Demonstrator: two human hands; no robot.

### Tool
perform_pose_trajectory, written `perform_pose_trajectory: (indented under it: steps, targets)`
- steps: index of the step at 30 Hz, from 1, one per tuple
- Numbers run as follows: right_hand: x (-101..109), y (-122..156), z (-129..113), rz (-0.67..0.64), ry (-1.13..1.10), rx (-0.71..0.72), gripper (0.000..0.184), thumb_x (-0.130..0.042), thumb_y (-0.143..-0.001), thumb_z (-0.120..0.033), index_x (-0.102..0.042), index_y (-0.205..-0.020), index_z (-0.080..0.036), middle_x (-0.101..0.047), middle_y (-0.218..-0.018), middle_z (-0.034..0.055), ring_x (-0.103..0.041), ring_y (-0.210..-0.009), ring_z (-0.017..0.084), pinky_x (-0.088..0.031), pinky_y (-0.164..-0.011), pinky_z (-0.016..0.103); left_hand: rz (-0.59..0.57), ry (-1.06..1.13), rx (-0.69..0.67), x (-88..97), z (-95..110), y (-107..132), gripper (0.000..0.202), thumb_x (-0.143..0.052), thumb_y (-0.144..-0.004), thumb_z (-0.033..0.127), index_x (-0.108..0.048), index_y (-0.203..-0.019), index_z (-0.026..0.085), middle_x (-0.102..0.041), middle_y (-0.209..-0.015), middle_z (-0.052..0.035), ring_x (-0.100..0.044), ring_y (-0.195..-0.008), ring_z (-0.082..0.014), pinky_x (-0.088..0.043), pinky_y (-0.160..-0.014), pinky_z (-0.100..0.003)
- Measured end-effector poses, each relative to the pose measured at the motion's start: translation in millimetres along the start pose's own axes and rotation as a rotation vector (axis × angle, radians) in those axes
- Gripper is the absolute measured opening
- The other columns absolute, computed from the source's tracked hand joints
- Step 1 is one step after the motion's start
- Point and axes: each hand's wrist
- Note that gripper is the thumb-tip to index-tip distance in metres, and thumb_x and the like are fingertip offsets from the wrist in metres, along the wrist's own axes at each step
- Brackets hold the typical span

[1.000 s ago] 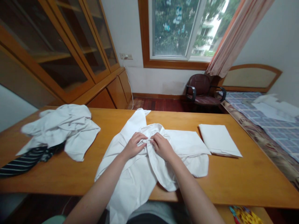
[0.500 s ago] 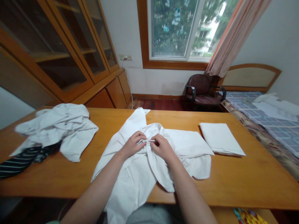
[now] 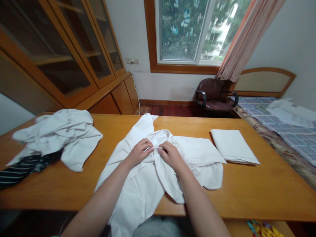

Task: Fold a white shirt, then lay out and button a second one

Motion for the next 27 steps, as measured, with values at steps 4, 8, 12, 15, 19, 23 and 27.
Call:
perform_pose_trajectory:
  steps: [4, 8, 12, 15, 19, 23, 27]
  targets:
    - [0.5, 0.1, -1.4, -0.003, 0.01, 0.004, 0.008, -0.055, -0.095, -0.027, -0.062, -0.092, -0.022, -0.059, -0.082, 0.0029, -0.056, -0.078, 0.018, -0.043, -0.073, 0.031, -0.013, -0.013, 0.0, 0.2, 1.1, -0.8, 0.02, -0.056, -0.096, 0.035, -0.067, -0.089, 0.021, -0.063, -0.092, -0.0057, -0.059, -0.094, -0.02, -0.047, -0.089, -0.035]
    - [2.8, 0.0, -6.4, 0.0, -0.007, 0.022, 0.008, -0.056, -0.094, -0.027, -0.061, -0.09, -0.023, -0.06, -0.082, 0.0033, -0.057, -0.078, 0.018, -0.044, -0.072, 0.031, -0.022, -0.036, -0.014, -0.1, 1.6, -1.4, 0.017, -0.055, -0.097, 0.032, -0.066, -0.089, 0.021, -0.063, -0.092, -0.0054, -0.057, -0.094, -0.0202, -0.046, -0.089, -0.035]
    - [2.5, 0.0, -7.7, 0.015, -0.019, 0.032, 0.008, -0.058, -0.092, -0.027, -0.061, -0.087, -0.023, -0.06, -0.081, 0.0032, -0.056, -0.075, 0.018, -0.045, -0.069, 0.03, -0.026, -0.057, -0.036, 0.0, 4.0, -2.0, 0.017, -0.054, -0.097, 0.03, -0.065, -0.089, 0.02, -0.062, -0.091, -0.0053, -0.055, -0.093, -0.0208, -0.045, -0.088, -0.036]
    - [0.0, 0.2, -6.4, 0.007, -0.006, 0.047, 0.008, -0.057, -0.092, -0.027, -0.062, -0.087, -0.023, -0.06, -0.081, 0.0034, -0.056, -0.074, 0.018, -0.045, -0.068, 0.03, -0.038, -0.072, -0.052, -0.2, 5.2, -1.5, 0.017, -0.053, -0.097, 0.03, -0.065, -0.09, 0.02, -0.062, -0.091, -0.0056, -0.054, -0.093, -0.0214, -0.045, -0.087, -0.036]
    - [-3.1, 0.4, -4.7, 0.007, 0.025, 0.057, 0.008, -0.057, -0.092, -0.026, -0.063, -0.089, -0.023, -0.06, -0.083, 0.0039, -0.057, -0.075, 0.017, -0.046, -0.069, 0.029, -0.069, -0.101, -0.073, 0.3, 6.1, -0.4, 0.017, -0.051, -0.098, 0.029, -0.064, -0.092, 0.02, -0.062, -0.094, -0.0061, -0.054, -0.096, -0.022, -0.044, -0.089, -0.037]
    - [-4.3, 0.3, -2.7, 0.016, 0.033, 0.029, 0.007, -0.058, -0.092, -0.025, -0.063, -0.088, -0.022, -0.06, -0.083, 0.0034, -0.058, -0.076, 0.017, -0.046, -0.069, 0.029, -0.098, -0.114, -0.084, 1.8, 7.6, 0.1, 0.018, -0.049, -0.099, 0.027, -0.064, -0.093, 0.02, -0.061, -0.095, -0.0062, -0.053, -0.097, -0.0221, -0.044, -0.09, -0.037]
    - [-5.2, -0.3, -0.2, 0.027, 0.05, 0.02, 0.004, -0.06, -0.091, -0.024, -0.064, -0.09, -0.021, -0.059, -0.079, 0.0016, -0.056, -0.072, 0.016, -0.044, -0.066, 0.027, -0.108, -0.115, -0.09, 2.1, 7.8, 0.1, 0.019, -0.046, -0.1, 0.027, -0.063, -0.093, 0.02, -0.06, -0.096, -0.0062, -0.053, -0.098, -0.0219, -0.044, -0.091, -0.038]
Point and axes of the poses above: each hand's wrist, its own y-axis away from the middle knuckle, its own x-axis out of the back of the hand, z = x × y
